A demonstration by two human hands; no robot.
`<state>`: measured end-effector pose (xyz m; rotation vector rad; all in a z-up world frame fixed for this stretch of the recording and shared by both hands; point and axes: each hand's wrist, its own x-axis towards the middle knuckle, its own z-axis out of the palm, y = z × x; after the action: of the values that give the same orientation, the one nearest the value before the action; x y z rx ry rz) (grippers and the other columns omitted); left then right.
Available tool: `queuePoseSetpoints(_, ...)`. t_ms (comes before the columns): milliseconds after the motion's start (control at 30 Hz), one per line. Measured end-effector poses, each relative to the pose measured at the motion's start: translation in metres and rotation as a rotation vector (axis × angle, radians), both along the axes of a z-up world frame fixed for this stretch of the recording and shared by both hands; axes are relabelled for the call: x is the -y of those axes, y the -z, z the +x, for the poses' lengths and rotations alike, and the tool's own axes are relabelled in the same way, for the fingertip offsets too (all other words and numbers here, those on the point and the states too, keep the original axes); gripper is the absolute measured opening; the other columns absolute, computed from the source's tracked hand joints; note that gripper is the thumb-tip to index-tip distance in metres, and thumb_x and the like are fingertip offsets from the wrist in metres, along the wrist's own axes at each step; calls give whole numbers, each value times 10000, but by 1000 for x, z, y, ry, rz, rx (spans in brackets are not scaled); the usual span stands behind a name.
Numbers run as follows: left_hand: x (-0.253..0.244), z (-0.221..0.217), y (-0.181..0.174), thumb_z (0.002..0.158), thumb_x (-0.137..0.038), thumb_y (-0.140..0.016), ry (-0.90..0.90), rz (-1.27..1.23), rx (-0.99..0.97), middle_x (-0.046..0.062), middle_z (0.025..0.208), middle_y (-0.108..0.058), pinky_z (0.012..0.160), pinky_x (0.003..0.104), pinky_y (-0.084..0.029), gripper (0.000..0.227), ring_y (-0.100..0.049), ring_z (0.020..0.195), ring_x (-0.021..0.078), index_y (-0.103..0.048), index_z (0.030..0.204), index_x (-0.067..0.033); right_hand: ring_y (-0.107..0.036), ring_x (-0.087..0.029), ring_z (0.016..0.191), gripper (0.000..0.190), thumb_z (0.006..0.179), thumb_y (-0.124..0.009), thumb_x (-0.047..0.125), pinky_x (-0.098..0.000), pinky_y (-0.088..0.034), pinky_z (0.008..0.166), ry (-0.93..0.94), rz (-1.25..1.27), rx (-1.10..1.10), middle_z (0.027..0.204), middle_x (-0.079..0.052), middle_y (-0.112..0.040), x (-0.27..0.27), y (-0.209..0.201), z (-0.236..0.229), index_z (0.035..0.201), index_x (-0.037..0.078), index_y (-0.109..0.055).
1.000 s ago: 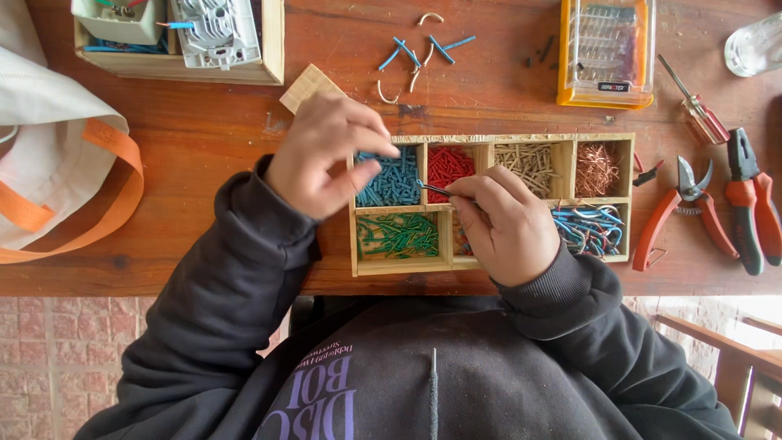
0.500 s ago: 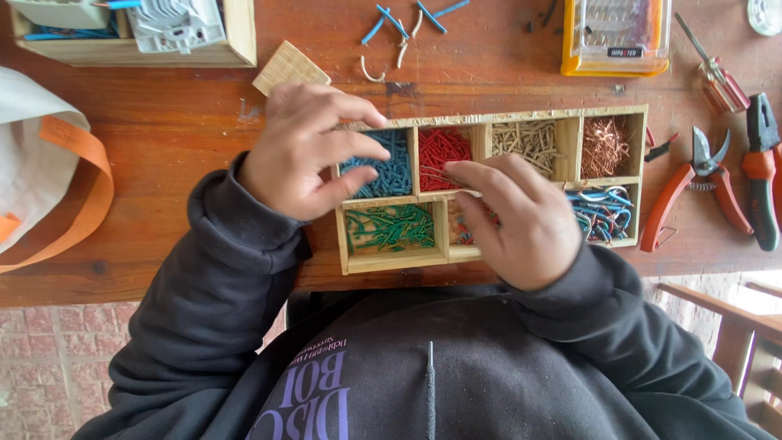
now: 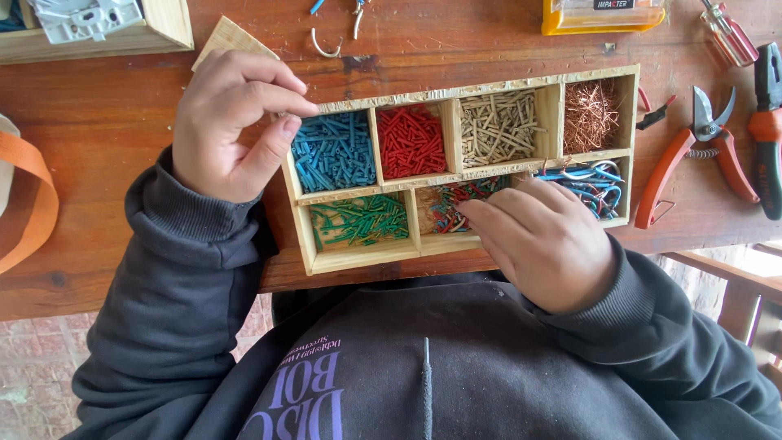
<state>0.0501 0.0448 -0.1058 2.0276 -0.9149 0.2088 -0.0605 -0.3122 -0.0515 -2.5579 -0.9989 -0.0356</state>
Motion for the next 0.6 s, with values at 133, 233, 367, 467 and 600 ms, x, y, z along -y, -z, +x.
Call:
queuePoseSetpoints(133,-1,1,1,1157,-60,-608,-19,-7,3,186,1198,-693,1065,485,-509,212,-658,1121,350,-810,1135,0,-586,-327,801,233,1116,-599,82,-450,-510,803,-19,-11,-38,1006,-116,-679,3,1,1,1290,-11,-723)
queuePoseSetpoints(233,-1,1,1,1164,-67,-589,-19,-20,-8,200,1190,-683,1049,489,-526,240,-651,1122,359,-806,1131,30,-607,-294,851,222,1074,-614,89,-432,-462,783,5,-109,-22,1019,-28,-684,7,1,2,1238,130,-759)
queuePoseSetpoints(367,0,0,1,1158,-52,-601,-19,-18,-21,207,1197,-681,1057,481,-537,218,-654,1126,352,-804,1144,28,-593,-289,869,181,1075,-633,139,-433,-450,779,15,-146,24,1060,-17,-664,5,3,4,1196,176,-762)
queuePoseSetpoints(467,0,0,0,1160,-53,-599,-21,-20,-29,211,1196,-681,1060,479,-542,217,-662,1131,353,-800,1143,30,-586,-295,862,161,1075,-658,162,-440,-463,776,23,-151,51,1065,-24,-662,2,6,4,1186,163,-775)
queuePoseSetpoints(600,0,1,0,1153,-41,-604,-13,-29,-30,216,1197,-678,1031,471,-560,207,-674,1111,345,-798,1149,32,-583,-294,845,162,1075,-656,155,-430,-473,793,27,-156,76,1055,-22,-663,-1,7,5,1187,154,-773)
